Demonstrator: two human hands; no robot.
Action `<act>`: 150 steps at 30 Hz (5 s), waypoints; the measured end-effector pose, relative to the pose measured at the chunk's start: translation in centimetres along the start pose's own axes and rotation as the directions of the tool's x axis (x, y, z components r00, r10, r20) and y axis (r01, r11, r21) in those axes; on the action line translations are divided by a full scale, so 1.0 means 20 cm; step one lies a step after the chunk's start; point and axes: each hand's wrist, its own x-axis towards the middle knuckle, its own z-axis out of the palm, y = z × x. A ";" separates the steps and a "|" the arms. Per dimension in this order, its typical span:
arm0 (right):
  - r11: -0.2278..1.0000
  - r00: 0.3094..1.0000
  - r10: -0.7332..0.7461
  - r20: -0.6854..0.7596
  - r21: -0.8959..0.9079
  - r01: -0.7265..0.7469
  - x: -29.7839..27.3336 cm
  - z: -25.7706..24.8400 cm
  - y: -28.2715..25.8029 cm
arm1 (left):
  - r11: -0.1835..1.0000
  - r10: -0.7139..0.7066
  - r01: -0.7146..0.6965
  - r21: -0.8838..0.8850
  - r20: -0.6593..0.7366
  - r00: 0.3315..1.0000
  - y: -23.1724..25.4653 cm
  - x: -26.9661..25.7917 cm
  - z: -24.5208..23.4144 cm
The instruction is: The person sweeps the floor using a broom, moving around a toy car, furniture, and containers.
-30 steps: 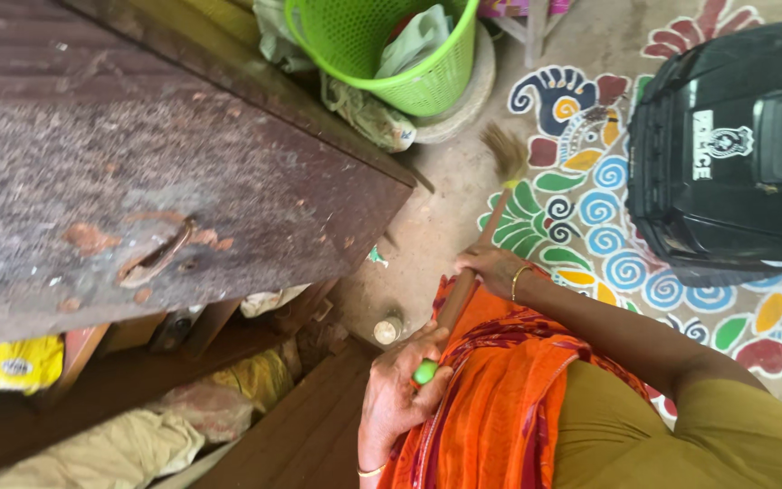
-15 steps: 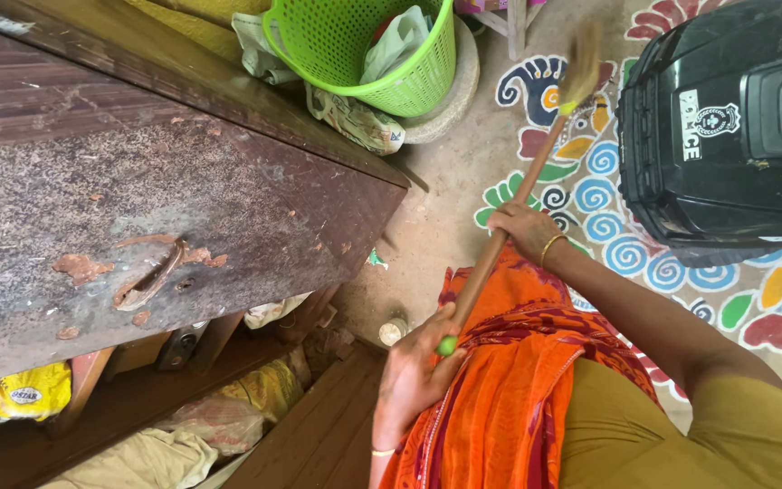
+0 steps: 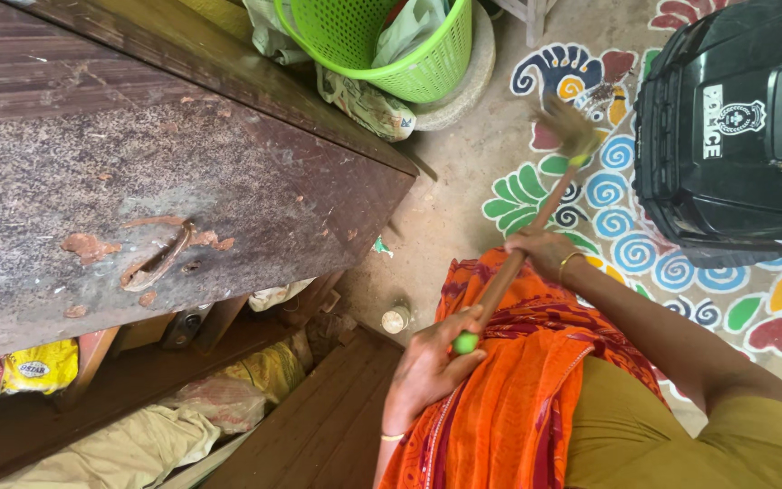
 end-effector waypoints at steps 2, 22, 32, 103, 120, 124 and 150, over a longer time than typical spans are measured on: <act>0.998 0.996 -0.059 -0.059 -0.018 0.058 0.02 -0.03 0.10 | 0.999 0.038 -0.038 0.027 -0.022 0.999 -0.02 0.01 0.06; 0.817 0.865 -0.449 -0.224 0.288 0.499 0.25 0.01 -0.56 | 0.917 0.377 -0.315 0.244 -0.281 0.882 0.32 -0.24 -0.18; 0.795 0.845 -0.511 -0.160 0.288 0.535 0.36 0.31 -0.27 | 0.944 0.287 -0.238 0.228 -0.215 0.933 0.03 -0.15 -0.05; 0.963 0.921 -0.265 -0.285 -0.027 0.268 0.22 -0.08 -0.11 | 0.995 0.016 0.003 0.104 -0.184 0.983 0.06 -0.11 -0.05; 0.958 0.942 -0.273 -0.193 0.031 0.284 0.31 0.05 -0.03 | 0.952 0.151 -0.084 0.293 -0.214 0.965 0.07 -0.07 0.00; 0.989 0.980 -0.147 -0.130 -0.045 0.143 0.28 0.00 0.07 | 0.960 0.191 -0.127 0.248 -0.254 0.948 -0.01 -0.03 0.06; 0.977 0.937 -0.215 -0.276 -0.058 0.207 0.08 -0.08 0.01 | 0.957 0.253 -0.215 0.194 -0.197 0.947 0.09 -0.05 -0.01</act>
